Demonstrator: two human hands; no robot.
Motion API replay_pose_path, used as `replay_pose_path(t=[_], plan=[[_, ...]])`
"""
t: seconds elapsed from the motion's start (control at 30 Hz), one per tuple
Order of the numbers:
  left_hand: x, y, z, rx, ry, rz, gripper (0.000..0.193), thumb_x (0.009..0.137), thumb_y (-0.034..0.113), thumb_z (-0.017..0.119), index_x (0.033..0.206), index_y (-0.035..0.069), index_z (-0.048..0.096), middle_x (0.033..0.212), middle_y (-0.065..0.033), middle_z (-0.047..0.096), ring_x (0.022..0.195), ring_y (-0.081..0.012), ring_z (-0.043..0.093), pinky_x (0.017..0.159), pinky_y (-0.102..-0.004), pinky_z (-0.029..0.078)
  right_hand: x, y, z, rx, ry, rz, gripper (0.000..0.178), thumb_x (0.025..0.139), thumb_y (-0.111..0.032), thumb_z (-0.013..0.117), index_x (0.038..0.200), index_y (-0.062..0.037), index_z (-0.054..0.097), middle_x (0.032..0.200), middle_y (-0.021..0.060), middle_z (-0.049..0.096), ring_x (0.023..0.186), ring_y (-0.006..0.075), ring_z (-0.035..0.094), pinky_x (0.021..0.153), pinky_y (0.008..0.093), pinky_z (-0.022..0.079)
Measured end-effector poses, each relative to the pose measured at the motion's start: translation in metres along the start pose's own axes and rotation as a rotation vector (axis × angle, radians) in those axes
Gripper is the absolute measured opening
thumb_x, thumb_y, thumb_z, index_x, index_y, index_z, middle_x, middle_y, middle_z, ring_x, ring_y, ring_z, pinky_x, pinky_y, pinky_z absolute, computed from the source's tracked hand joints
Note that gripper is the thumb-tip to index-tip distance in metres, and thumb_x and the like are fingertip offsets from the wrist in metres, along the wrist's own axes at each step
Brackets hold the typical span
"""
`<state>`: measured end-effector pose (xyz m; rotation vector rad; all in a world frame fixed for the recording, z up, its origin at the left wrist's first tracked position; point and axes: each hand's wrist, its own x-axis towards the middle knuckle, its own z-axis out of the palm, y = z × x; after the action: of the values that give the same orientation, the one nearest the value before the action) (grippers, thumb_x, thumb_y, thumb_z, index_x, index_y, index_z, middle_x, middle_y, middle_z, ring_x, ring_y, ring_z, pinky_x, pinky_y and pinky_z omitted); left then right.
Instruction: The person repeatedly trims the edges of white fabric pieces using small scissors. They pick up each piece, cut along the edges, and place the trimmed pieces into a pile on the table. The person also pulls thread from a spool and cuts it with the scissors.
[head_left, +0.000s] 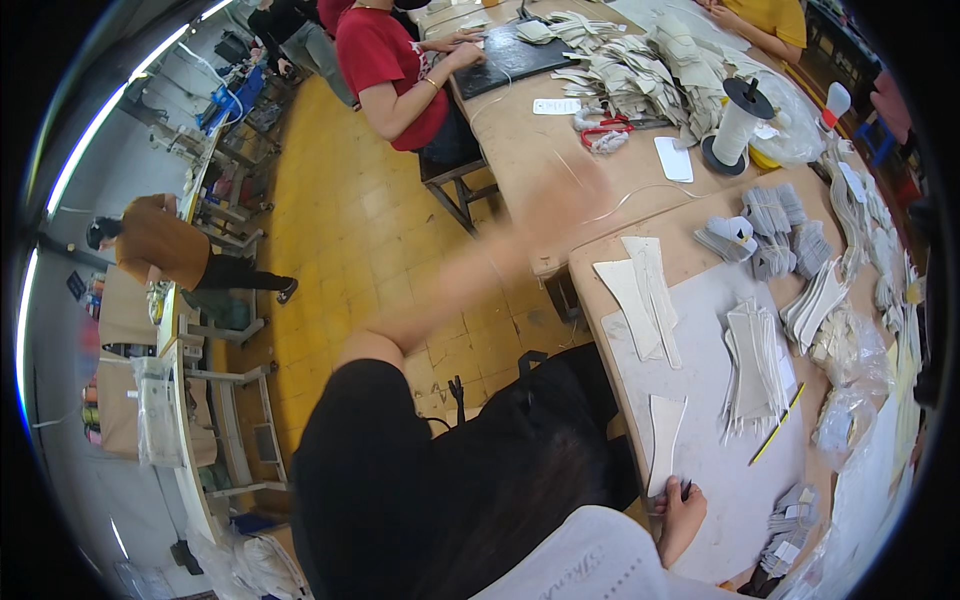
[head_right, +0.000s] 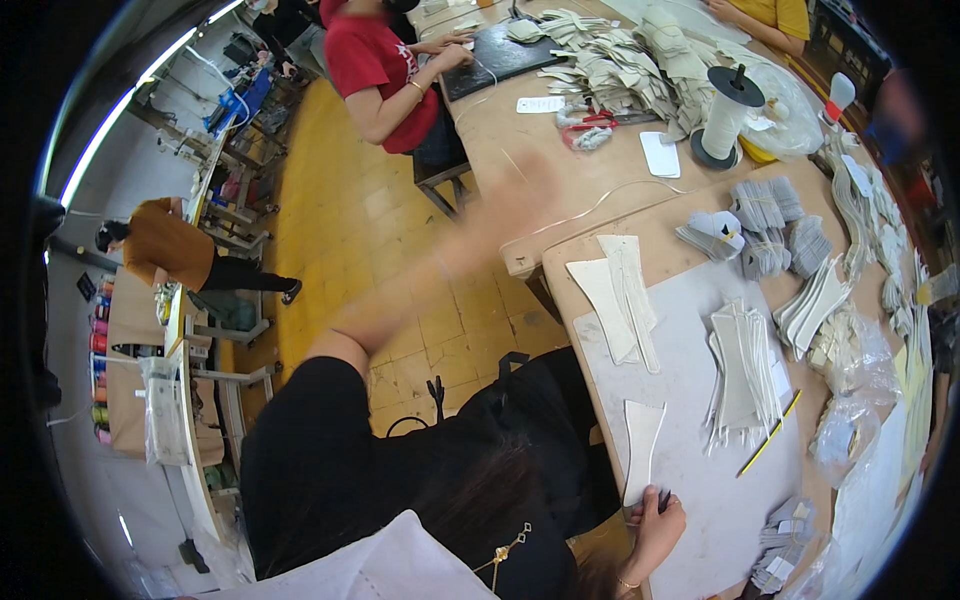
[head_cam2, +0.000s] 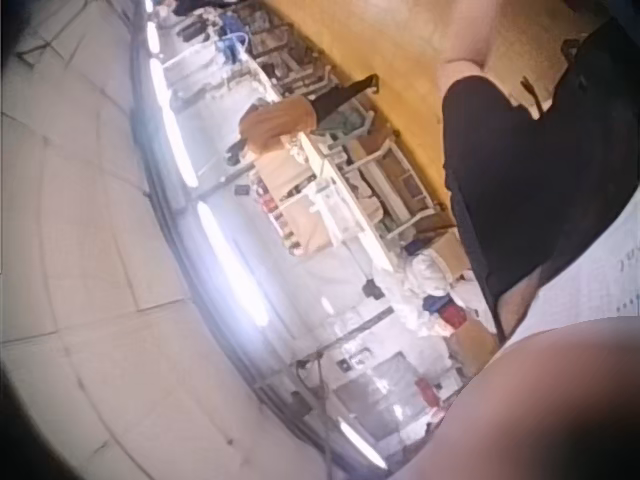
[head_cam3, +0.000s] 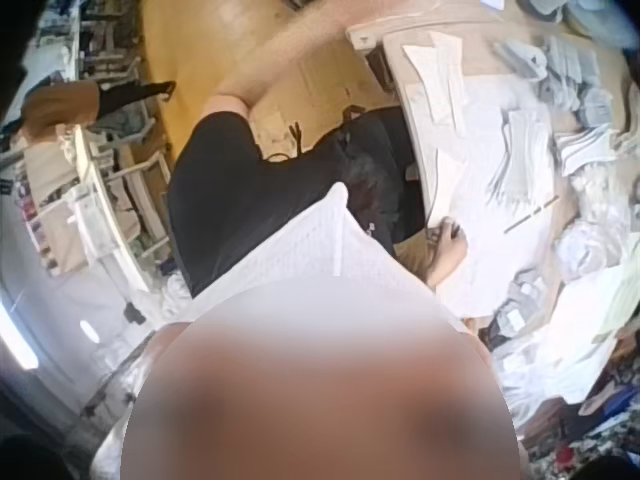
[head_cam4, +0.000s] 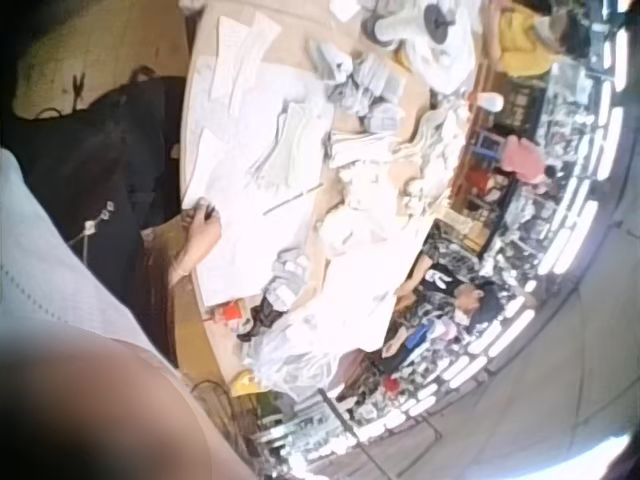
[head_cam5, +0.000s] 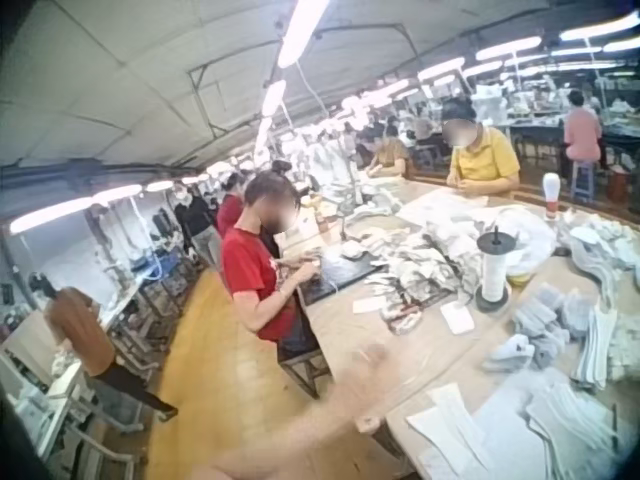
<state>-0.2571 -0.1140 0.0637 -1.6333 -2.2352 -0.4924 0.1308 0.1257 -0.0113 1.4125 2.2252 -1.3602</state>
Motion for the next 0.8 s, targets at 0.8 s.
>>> replay_pose_path(t=[0.8], plan=[[-0.088,-0.254,-0.383,-0.110,-0.491,-1.802,0.090,0.100,0.011,0.065,0.164,0.043,0.012,0.068,0.0047,0.045,0.050,-0.0042,0.034,0.043,-0.0216,0.032,0.032,0.034,-0.012,-0.310,0.033,-0.344,0.052,0.089,-0.044,0.074,0.072,0.0039,0.062,0.066,0.0209,0.065,0.059,0.0309,0.060,0.061,0.0454,0.048]])
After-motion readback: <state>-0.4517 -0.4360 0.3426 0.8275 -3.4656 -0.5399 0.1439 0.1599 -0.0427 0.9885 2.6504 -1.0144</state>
